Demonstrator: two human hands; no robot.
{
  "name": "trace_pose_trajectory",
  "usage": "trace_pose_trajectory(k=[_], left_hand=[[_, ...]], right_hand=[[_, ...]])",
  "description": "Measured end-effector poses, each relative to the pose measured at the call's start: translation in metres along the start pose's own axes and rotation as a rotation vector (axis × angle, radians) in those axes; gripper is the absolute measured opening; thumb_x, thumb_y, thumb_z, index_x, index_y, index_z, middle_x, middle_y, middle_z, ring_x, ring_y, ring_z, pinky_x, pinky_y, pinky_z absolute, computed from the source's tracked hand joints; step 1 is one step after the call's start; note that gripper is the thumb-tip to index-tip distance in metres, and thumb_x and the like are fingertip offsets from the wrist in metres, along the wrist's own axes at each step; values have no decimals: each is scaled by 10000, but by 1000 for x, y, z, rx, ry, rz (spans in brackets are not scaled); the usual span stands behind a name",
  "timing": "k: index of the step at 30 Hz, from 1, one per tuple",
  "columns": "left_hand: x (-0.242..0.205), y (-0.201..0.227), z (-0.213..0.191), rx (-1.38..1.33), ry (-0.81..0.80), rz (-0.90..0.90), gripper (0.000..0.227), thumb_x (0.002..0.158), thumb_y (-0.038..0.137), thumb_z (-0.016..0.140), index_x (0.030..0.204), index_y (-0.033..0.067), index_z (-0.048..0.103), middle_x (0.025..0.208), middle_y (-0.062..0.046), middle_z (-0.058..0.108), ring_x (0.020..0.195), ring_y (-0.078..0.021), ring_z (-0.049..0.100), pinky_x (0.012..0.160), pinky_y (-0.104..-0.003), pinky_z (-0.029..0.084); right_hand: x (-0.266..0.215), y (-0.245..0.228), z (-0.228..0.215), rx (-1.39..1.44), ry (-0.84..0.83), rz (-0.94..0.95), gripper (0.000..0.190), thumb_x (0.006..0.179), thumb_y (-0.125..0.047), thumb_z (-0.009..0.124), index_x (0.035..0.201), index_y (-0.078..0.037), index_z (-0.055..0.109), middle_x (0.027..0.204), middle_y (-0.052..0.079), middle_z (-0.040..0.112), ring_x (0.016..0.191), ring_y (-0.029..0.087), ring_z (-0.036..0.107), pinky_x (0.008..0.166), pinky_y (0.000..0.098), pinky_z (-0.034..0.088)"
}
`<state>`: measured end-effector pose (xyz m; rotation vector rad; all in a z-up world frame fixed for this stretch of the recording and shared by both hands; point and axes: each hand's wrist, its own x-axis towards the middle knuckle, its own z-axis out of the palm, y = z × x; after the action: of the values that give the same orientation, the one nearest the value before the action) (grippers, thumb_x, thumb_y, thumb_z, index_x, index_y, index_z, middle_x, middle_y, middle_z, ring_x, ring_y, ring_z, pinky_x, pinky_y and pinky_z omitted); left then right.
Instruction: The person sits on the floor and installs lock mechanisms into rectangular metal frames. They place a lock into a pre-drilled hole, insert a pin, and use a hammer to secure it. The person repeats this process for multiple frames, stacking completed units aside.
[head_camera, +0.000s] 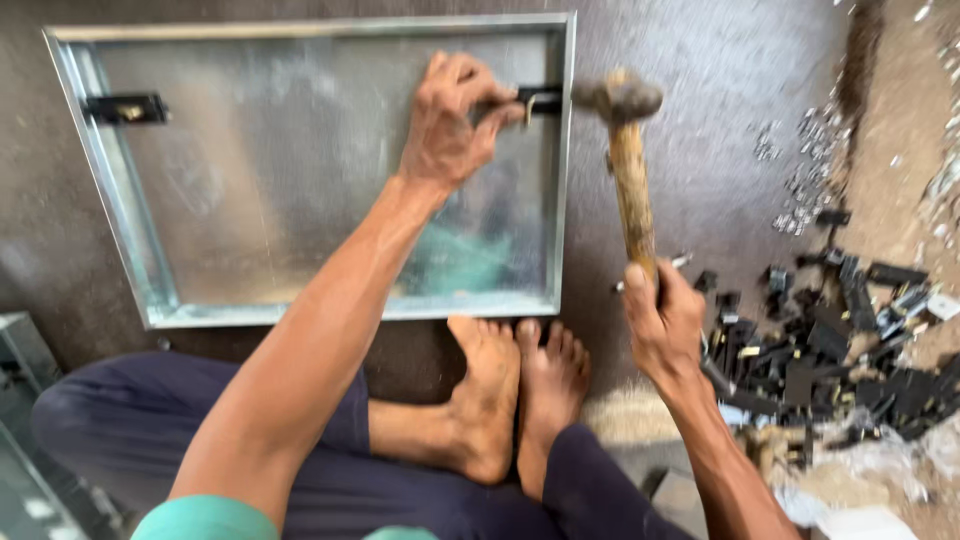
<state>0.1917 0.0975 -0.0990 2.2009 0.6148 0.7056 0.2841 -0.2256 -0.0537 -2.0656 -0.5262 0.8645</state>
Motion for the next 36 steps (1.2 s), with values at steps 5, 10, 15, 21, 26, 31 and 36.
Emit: trace_pose_trajectory(k=[5,10,15,21,26,31,36], left_hand=[[-13,-9,14,76,-14,-38,150,830,122,894,864,68,757,882,-31,626,887,-206,536,842,-363,491],[-10,-10,14,56,19,-40,142,827,155,877,851,98,749,866,-1,616,886,-189,533,862,-343,510],[-13,1,15,94,-31,-74,131,826,121,872,846,83,748,874,-23,628,894,-208,537,853,-368,502],[-9,26,-14,141,40,44,182,899,99,820,1055,60,736,1030,-97,648,1010,-261,553,908,-403,493],[-58,116,59,-97,-51,174,282,991,55,650,1265,76,590,1206,-108,646,1143,-266,612,952,-414,510],[-100,163,145,64,-728,-83,377,865,-9,660,1229,27,570,1096,-132,627,1013,-273,648,851,-390,579],[-43,98,92,-507,-120,-193,284,952,132,708,1218,60,641,1105,-126,690,946,-229,704,801,-353,619]], right_hand=[[23,-23,20,-197,-40,-177,526,1125,-492,440,810,-72,480,591,9,460,510,86,430,445,274,348],[38,-23,23,-160,6,-262,502,1087,-505,371,805,-102,471,549,-21,439,423,77,409,349,274,342],[34,-36,18,-342,-59,-122,585,1162,-488,379,771,-60,453,607,30,342,509,137,313,435,334,280],[6,-43,-41,54,179,-282,563,1114,-557,453,857,-63,534,602,-27,472,480,76,435,420,252,332],[-54,-3,-106,226,371,-204,523,1126,-508,504,914,-31,511,630,4,436,468,81,451,424,268,349],[-68,10,-107,307,444,-139,484,1135,-453,506,877,-44,505,640,12,448,495,93,449,393,267,355],[-82,25,-97,232,331,28,465,1111,-446,483,848,-65,525,620,1,479,467,85,431,377,257,329]])
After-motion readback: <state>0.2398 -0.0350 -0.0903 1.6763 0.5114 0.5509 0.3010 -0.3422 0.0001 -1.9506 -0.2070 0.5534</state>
